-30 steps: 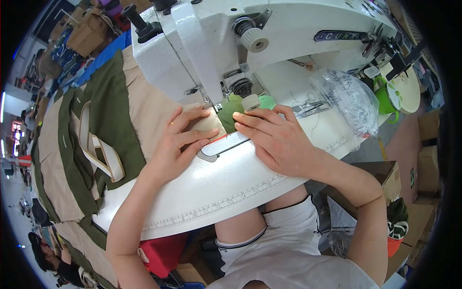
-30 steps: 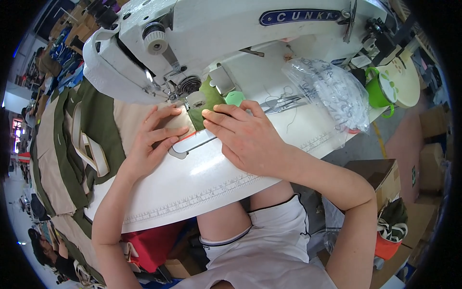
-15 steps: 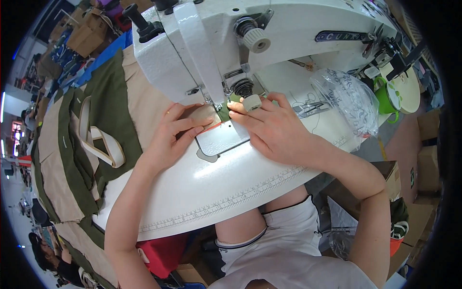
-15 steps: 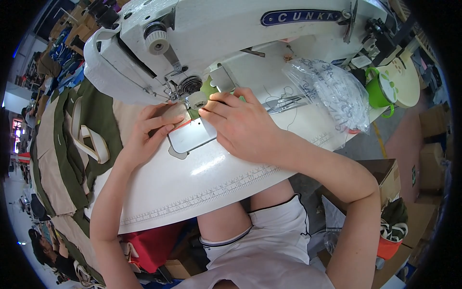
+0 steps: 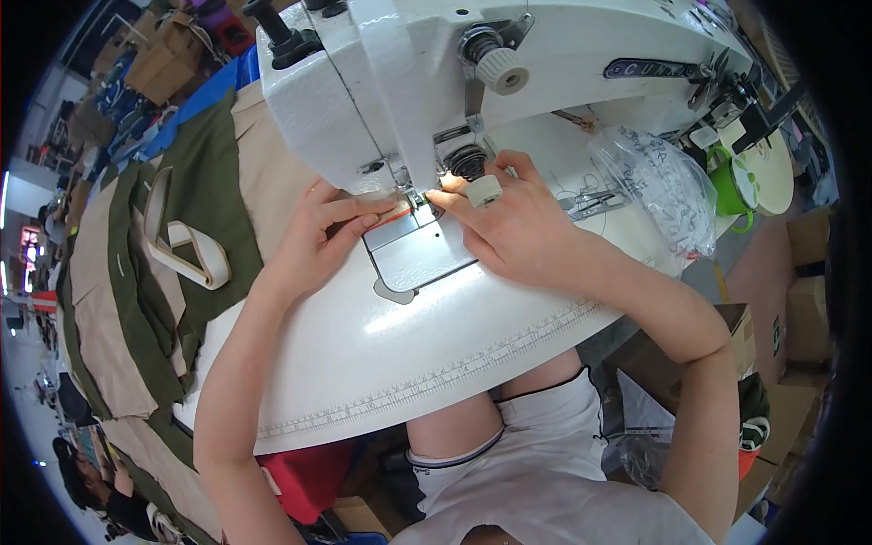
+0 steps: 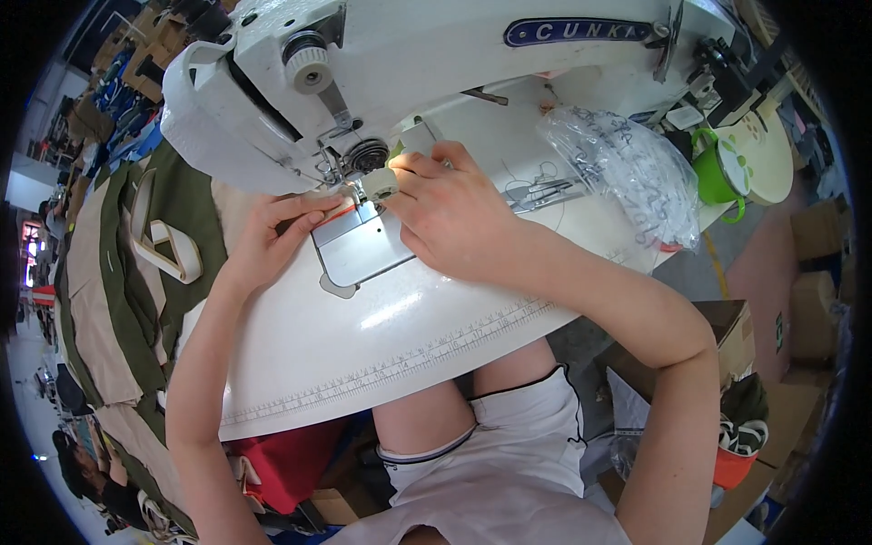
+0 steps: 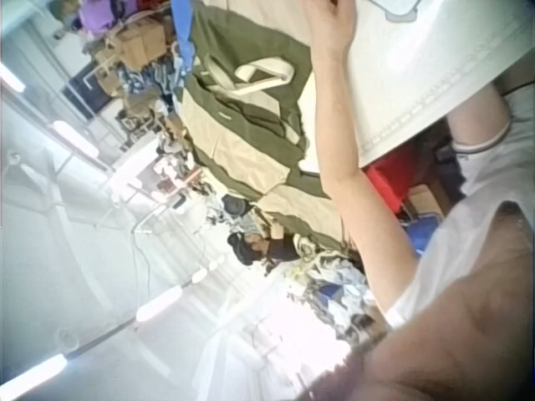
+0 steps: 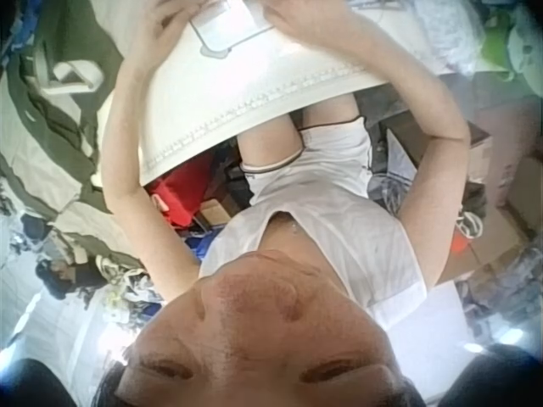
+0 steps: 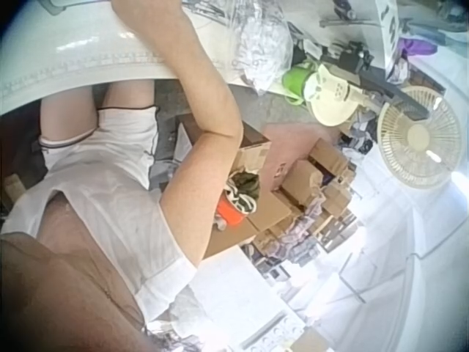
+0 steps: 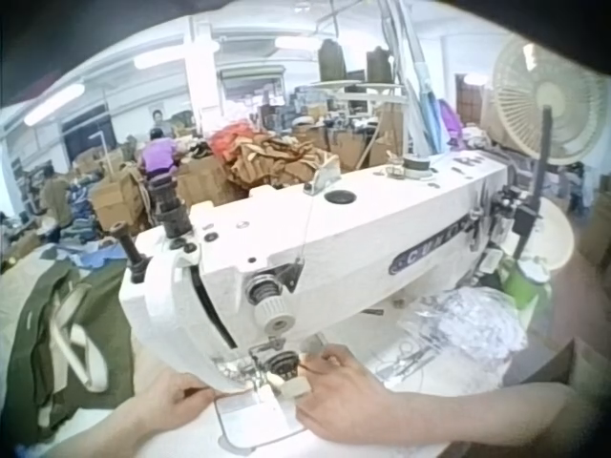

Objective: The person is using an industrial sewing machine to stitch together fabric components to manufacture bags.

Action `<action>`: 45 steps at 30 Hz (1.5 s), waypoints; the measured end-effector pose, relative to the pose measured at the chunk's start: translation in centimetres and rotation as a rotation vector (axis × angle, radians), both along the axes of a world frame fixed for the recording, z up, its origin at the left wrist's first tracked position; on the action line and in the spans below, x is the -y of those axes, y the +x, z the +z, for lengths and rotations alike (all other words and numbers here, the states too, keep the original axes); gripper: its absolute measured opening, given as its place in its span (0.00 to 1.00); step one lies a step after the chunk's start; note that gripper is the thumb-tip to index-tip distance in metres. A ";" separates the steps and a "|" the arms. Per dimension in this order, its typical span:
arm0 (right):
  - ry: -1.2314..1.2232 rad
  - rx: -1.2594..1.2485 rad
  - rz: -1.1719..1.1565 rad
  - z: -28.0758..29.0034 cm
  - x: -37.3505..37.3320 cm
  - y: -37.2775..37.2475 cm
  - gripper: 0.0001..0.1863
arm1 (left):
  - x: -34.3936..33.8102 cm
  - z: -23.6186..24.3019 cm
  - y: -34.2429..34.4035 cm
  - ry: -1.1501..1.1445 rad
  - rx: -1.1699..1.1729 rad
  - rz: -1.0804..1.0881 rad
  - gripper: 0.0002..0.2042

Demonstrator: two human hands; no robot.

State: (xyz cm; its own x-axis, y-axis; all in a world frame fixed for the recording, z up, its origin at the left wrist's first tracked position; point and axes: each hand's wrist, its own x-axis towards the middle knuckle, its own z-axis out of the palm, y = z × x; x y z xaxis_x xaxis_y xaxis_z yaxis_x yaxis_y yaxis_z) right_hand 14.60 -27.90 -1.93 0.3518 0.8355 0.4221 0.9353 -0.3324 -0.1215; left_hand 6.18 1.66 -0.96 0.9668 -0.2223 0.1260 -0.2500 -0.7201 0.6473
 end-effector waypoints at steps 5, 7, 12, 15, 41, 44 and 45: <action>0.009 0.046 -0.010 -0.7 0.0 0.5 0.30 | -0.2 0.2 0.6 -0.060 -0.173 0.038 0.18; 0.032 0.055 -0.006 -1.0 0.0 0.5 0.31 | 0.1 0.4 0.7 -0.065 -0.251 0.101 0.18; 0.043 0.035 -0.019 0.0 -0.6 -0.2 0.17 | -0.7 -0.6 0.4 -0.042 0.041 -0.019 0.18; 0.006 0.010 -0.057 0.0 0.1 -0.4 0.25 | 0.4 -0.4 0.4 -0.018 0.109 0.028 0.17; -0.101 -0.141 -0.081 -0.5 1.1 -0.3 0.29 | -10.3 2.1 -8.5 0.155 0.639 0.740 0.18; -0.107 -0.128 -0.062 -0.5 0.5 -0.3 0.29 | -18.4 -1.7 -9.4 0.548 0.370 1.411 0.43; -0.109 -0.145 -0.079 -0.6 0.8 -0.2 0.28 | -18.1 -0.9 -9.0 0.457 0.196 1.276 0.49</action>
State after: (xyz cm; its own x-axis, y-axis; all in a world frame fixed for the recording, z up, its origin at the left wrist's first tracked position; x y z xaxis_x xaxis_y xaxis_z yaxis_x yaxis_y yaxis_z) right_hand 14.40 -28.69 -2.57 0.4691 0.8405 0.2711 0.8808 -0.4230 -0.2125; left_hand -2.85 19.74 -1.91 0.5046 0.7428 0.4400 0.6826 -0.6553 0.3234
